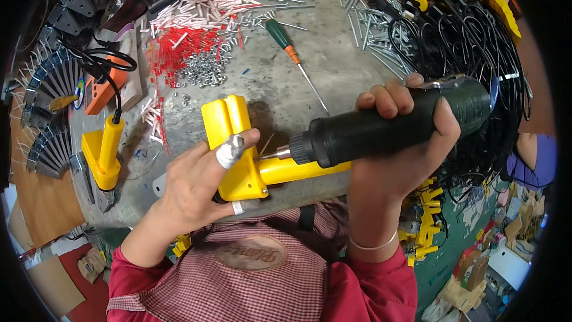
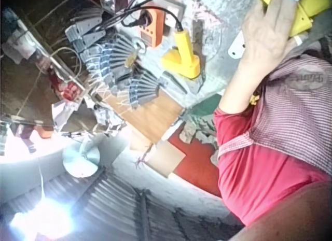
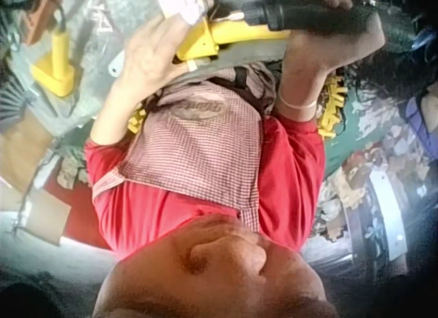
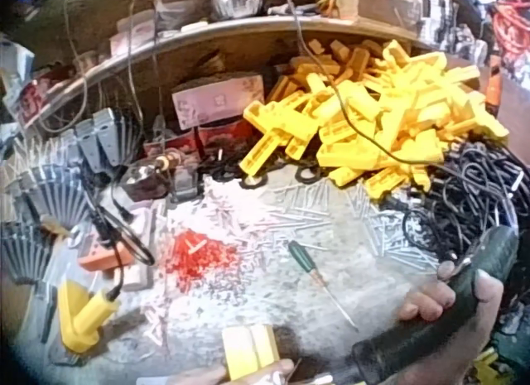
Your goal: The person assembles heating tools by connecting wires using a soldering iron, fitting the plastic handles onto the metal plates, fastening screws with a power screwdriver, and applying stickers from a sheet.
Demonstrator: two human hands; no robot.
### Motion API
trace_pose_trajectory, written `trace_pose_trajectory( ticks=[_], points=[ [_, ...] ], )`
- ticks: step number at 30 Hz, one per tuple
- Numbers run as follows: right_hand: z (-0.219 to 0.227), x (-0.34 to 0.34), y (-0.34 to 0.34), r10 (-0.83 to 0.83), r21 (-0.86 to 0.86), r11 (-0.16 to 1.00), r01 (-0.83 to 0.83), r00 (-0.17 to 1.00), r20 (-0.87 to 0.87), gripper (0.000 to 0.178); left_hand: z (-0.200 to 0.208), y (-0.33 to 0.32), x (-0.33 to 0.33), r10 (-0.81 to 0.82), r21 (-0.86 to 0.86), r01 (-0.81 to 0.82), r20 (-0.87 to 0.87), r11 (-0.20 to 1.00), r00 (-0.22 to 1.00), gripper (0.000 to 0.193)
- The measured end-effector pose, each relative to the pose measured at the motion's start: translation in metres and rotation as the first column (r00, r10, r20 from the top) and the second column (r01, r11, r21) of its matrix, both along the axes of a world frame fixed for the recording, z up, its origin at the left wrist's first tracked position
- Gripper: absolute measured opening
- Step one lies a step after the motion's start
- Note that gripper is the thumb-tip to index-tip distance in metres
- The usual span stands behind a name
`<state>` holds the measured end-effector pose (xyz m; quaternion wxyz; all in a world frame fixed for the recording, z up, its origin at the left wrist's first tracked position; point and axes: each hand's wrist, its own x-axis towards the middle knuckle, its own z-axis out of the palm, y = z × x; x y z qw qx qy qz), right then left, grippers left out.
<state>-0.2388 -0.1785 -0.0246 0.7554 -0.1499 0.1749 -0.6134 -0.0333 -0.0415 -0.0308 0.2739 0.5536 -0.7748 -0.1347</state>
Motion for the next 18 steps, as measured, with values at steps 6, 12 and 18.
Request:
trace_pose_trajectory(
  ticks=[6,12,18],
  points=[
    [-0.011,-0.004,-0.001,0.03,-0.076,0.997,-0.029,0.999,0.021,0.049,0.015,-0.001,0.011,0.075,0.059,-0.067,-0.155,0.996,0.985,0.093],
    [-0.017,-0.006,-0.003,0.092,-0.08,0.993,-0.083,0.989,0.113,0.044,0.006,-0.012,0.06,0.447,-0.15,-0.436,0.506,0.888,0.738,0.031],
    [-0.015,-0.011,-0.007,0.142,-0.1,0.986,-0.133,0.985,0.096,0.043,0.01,-0.038,0.057,0.284,-0.136,-0.307,0.811,0.942,0.512,0.005]
  ],
)
